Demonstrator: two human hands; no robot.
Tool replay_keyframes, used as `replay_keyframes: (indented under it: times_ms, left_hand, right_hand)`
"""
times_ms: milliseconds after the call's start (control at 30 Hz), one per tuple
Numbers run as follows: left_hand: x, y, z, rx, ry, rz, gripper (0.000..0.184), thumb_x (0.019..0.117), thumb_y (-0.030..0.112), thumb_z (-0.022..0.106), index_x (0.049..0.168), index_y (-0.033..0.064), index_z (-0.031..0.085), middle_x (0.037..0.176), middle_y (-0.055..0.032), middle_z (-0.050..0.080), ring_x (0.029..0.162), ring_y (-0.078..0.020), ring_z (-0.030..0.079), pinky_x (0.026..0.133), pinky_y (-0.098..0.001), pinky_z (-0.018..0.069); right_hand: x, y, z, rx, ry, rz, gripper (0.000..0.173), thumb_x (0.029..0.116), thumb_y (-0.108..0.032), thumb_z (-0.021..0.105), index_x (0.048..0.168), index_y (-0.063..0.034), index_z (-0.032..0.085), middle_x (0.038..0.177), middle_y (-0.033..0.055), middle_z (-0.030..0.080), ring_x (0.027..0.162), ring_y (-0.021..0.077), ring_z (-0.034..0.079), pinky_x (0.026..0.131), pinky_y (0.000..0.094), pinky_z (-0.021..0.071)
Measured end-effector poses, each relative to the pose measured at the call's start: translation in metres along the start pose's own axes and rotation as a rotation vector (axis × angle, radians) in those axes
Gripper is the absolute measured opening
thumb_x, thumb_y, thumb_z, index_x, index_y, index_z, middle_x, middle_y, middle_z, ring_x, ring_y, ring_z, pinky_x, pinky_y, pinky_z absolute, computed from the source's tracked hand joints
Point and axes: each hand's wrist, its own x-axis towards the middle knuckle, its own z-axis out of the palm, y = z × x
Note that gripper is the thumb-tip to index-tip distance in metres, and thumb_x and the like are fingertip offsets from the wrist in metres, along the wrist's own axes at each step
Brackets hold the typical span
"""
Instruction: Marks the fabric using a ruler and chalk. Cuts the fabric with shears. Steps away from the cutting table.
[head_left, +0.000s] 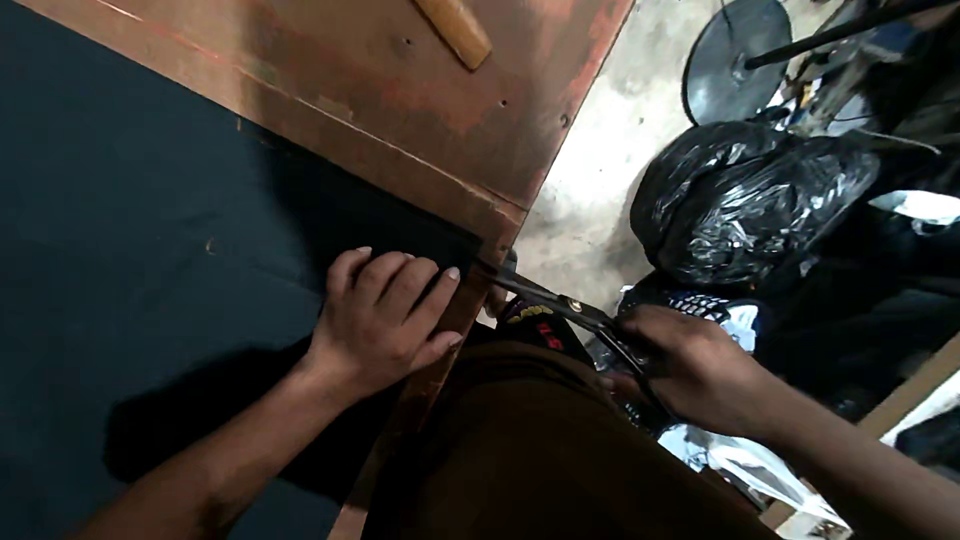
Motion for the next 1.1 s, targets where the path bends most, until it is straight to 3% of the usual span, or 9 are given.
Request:
replay_keyframes:
  times_ms: [67, 200, 700, 833, 933, 1100]
  left_hand:
    - [-0.001, -0.001, 0.002, 0.005, 0.001, 0.003, 0.054, 0.0992, 0.056, 0.055, 0.135, 0.0172, 0.065, 0.125, -0.0125, 0.061, 0.125, -0.0329, 0.051, 0.114, -0.0602, 0.0232]
    - [-0.002, -0.001, 0.003, 0.003, 0.009, -0.002, 0.054, 0.0981, 0.056, 0.057, 0.137, 0.0193, 0.064, 0.126, -0.011, 0.06, 0.127, -0.0325, 0.05, 0.117, -0.0656, 0.0168]
    - [-0.001, -0.001, 0.003, -0.025, -0.007, -0.019, 0.05, 0.0995, 0.053, 0.056, 0.138, 0.0219, 0.064, 0.124, -0.0098, 0.06, 0.125, -0.032, 0.05, 0.116, -0.0665, 0.0167]
    - [-0.002, -0.001, 0.004, -0.023, -0.004, -0.022, 0.051, 0.0983, 0.053, 0.058, 0.138, 0.0224, 0.064, 0.123, -0.0092, 0.061, 0.124, -0.0315, 0.051, 0.116, -0.067, 0.017]
    - [-0.002, -0.001, 0.004, -0.027, -0.006, -0.027, 0.05, 0.0979, 0.052, 0.059, 0.139, 0.0228, 0.064, 0.124, -0.0088, 0.061, 0.125, -0.031, 0.051, 0.116, -0.0664, 0.0162]
    - [0.0, 0.0, 0.003, -0.035, -0.013, -0.028, 0.049, 0.0981, 0.051, 0.059, 0.137, 0.022, 0.065, 0.125, -0.0088, 0.061, 0.126, -0.0308, 0.05, 0.117, -0.0656, 0.0157]
  right_hand:
    - [0.008, -0.002, 0.002, -0.057, 0.047, -0.028, 0.055, 0.088, -0.062, 0.063, 0.099, -0.0084, 0.069, 0.085, 0.003, 0.065, 0.073, 0.0144, 0.062, 0.063, 0.037, 0.0554]
    - [0.019, -0.007, 0.003, -0.114, 0.098, -0.064, 0.054, 0.089, -0.059, 0.063, 0.096, -0.0064, 0.067, 0.083, 0.0046, 0.064, 0.07, 0.0164, 0.062, 0.06, 0.0374, 0.0543]
    - [0.024, -0.016, -0.002, -0.191, 0.115, -0.064, 0.045, 0.0878, -0.052, 0.064, 0.093, -0.0066, 0.066, 0.079, 0.0044, 0.063, 0.065, 0.017, 0.061, 0.055, 0.0372, 0.0526]
    - [0.022, -0.017, -0.001, -0.243, 0.133, -0.061, 0.037, 0.0905, -0.043, 0.061, 0.09, -0.0063, 0.066, 0.074, 0.0055, 0.062, 0.062, 0.0202, 0.062, 0.053, 0.0384, 0.0526]
    - [0.021, -0.018, 0.0, -0.272, 0.151, -0.061, 0.041, 0.0949, -0.045, 0.059, 0.083, -0.0059, 0.063, 0.067, 0.0056, 0.058, 0.056, 0.0208, 0.06, 0.048, 0.0383, 0.0488]
    - [0.026, -0.032, -0.002, -0.289, 0.126, -0.021, 0.046, 0.0852, -0.049, 0.063, 0.09, -0.0026, 0.066, 0.076, 0.0102, 0.063, 0.063, 0.0266, 0.064, 0.053, 0.0446, 0.0526]
